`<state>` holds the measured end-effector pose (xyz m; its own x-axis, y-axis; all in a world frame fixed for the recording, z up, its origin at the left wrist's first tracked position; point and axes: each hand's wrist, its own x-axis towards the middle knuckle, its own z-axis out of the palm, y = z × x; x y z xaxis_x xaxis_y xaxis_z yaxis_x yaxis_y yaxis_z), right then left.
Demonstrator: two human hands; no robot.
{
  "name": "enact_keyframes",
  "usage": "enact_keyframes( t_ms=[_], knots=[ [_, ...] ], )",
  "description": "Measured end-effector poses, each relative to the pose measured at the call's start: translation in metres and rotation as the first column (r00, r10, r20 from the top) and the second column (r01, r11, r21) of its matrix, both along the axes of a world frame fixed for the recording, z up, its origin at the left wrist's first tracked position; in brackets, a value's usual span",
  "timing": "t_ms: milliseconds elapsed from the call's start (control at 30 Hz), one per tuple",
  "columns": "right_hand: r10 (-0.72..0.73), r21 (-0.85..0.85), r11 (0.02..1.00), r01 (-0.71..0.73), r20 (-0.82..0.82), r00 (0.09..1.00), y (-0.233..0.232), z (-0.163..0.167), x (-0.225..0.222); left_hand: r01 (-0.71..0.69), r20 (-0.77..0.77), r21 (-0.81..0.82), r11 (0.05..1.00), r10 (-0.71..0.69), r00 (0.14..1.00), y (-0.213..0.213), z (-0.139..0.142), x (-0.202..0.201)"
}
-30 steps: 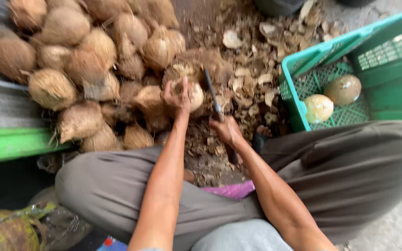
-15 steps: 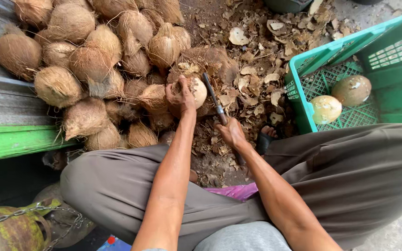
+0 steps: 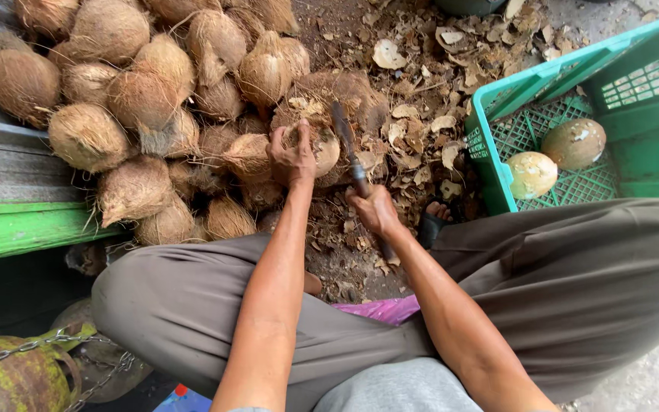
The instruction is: The person sits on the ground and husks coconuts one at a time, holding each coconut against a wooden chopping block and striking it with a machete to strip off the fibrous husk. Peeled coconuts are set aside and finished ones accumulate in a green plastic crate beside the work area.
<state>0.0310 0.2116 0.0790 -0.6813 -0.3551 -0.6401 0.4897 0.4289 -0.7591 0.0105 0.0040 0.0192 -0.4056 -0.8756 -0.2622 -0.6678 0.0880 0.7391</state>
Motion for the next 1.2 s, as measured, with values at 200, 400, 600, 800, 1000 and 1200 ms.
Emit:
enact_keyframes(
  t_ms=[200, 400, 600, 800, 1000, 1200],
  knots=[
    [0.069, 0.032, 0.997, -0.070, 0.026, 0.997, 0.011, -0.003, -0.003, 0.097, -0.155, -0.051, 0.994, -0.104, 0.982, -0.008, -0.004, 0.007],
    [-0.049, -0.067, 0.997, 0.026, -0.365, 0.930, 0.003, 0.005, -0.002, 0.016, -0.156, -0.114, 0.993, -0.033, 0.987, -0.006, -0.005, 0.002],
    [0.113, 0.094, 0.989, -0.118, 0.056, 0.992, 0.001, -0.029, 0.002, 0.079, -0.135, -0.057, 0.995, -0.086, 0.987, -0.009, 0.002, 0.002],
    [0.208, 0.175, 0.965, -0.194, -0.067, 0.976, 0.016, -0.037, -0.006, 0.194, -0.104, 0.088, 0.977, -0.185, 0.977, -0.026, 0.013, 0.009],
    [0.111, 0.291, 0.953, -0.083, -0.080, 0.991, 0.017, -0.019, -0.003, -0.021, -0.448, -0.004, 1.000, 0.017, 0.894, 0.003, -0.009, 0.016],
    [-0.229, 0.154, 0.938, 0.311, -0.398, 0.888, 0.050, 0.022, -0.048, 0.233, -0.377, 0.232, 0.945, -0.133, 0.917, -0.015, 0.011, 0.029]
  ],
)
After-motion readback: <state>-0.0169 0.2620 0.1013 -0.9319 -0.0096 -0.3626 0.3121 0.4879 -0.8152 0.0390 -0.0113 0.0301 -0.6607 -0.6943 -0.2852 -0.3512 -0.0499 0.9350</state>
